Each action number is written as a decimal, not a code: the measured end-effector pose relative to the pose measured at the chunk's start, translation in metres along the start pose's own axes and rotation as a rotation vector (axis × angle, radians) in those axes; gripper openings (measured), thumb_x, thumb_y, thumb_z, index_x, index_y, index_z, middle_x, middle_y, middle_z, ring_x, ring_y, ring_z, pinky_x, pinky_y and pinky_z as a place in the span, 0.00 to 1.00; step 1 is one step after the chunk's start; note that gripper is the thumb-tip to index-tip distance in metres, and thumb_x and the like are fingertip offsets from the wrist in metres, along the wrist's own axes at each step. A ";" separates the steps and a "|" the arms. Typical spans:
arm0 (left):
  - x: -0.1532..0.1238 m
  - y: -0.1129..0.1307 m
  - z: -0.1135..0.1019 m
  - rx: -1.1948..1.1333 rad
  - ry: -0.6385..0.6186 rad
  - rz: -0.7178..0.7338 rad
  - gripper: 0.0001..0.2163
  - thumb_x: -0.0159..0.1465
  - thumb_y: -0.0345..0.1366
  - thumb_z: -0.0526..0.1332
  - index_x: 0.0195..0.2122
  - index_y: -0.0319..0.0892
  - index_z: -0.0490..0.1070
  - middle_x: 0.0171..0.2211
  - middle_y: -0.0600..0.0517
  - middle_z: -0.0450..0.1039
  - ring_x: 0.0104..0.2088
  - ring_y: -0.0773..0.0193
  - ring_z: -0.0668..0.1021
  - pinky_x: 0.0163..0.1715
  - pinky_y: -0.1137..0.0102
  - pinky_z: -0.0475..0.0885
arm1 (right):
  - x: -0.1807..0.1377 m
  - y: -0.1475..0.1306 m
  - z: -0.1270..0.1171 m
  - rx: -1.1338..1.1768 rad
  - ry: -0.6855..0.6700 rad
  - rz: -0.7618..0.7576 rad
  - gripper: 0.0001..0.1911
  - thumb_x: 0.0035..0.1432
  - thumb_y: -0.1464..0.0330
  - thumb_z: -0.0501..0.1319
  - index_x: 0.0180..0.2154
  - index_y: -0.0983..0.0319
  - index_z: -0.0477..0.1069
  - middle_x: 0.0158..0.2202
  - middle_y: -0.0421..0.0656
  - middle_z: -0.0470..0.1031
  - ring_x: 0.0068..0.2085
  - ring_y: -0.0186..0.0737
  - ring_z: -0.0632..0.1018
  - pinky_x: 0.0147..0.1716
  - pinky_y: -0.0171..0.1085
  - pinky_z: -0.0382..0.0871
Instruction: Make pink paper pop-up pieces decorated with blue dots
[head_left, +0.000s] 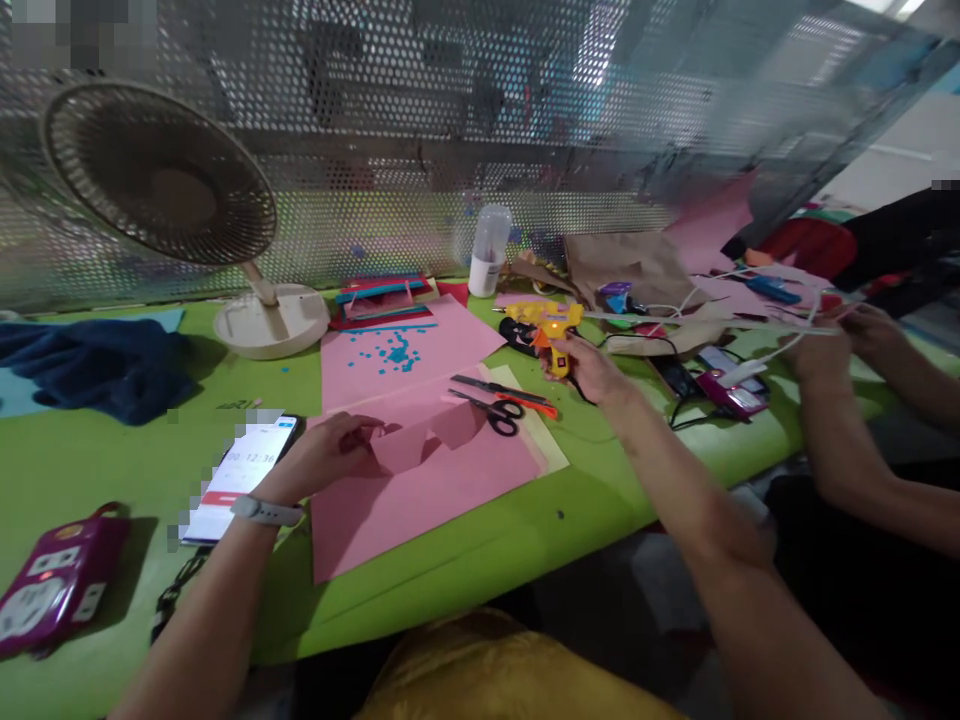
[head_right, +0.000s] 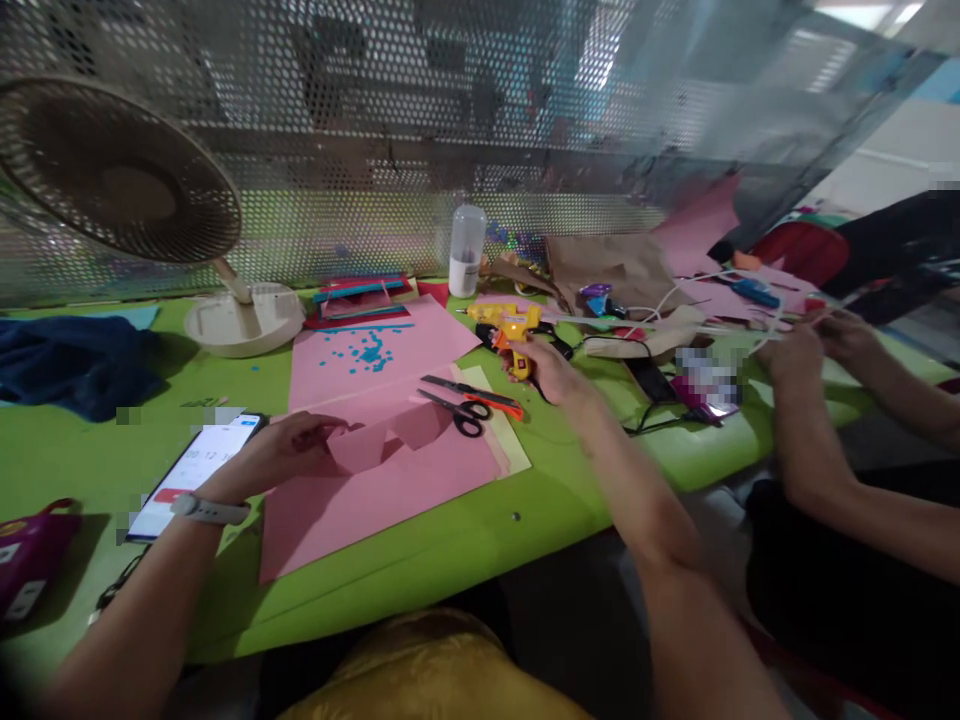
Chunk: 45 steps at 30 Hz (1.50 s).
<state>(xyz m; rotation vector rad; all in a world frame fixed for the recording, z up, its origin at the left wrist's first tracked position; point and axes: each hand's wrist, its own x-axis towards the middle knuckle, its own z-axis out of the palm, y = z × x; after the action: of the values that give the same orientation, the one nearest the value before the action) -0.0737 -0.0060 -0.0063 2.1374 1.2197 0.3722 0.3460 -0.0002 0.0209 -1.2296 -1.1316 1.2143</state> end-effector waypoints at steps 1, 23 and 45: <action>-0.001 0.002 0.000 -0.007 -0.020 0.013 0.25 0.56 0.45 0.64 0.54 0.44 0.73 0.39 0.49 0.76 0.37 0.59 0.77 0.37 0.69 0.71 | -0.003 -0.001 0.007 0.020 -0.015 0.012 0.16 0.47 0.59 0.67 0.39 0.57 0.73 0.36 0.41 0.78 0.29 0.35 0.76 0.21 0.31 0.68; 0.000 -0.006 0.008 -0.335 -0.120 0.042 0.17 0.55 0.42 0.68 0.42 0.39 0.71 0.25 0.55 0.68 0.26 0.69 0.69 0.25 0.74 0.62 | -0.040 0.007 0.129 0.047 -0.421 0.086 0.18 0.48 0.58 0.73 0.38 0.59 0.75 0.30 0.40 0.77 0.25 0.33 0.75 0.21 0.33 0.67; 0.000 -0.007 0.007 -0.332 -0.100 0.014 0.17 0.53 0.28 0.58 0.45 0.38 0.70 0.30 0.51 0.77 0.29 0.65 0.77 0.30 0.72 0.69 | -0.065 0.041 0.144 -0.482 -0.464 -0.023 0.12 0.54 0.59 0.68 0.38 0.56 0.72 0.26 0.39 0.71 0.24 0.37 0.73 0.22 0.37 0.70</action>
<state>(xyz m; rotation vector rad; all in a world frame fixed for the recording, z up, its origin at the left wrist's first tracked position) -0.0744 -0.0061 -0.0162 1.8574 1.0096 0.4359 0.1982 -0.0590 -0.0127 -1.3089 -1.8575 1.2888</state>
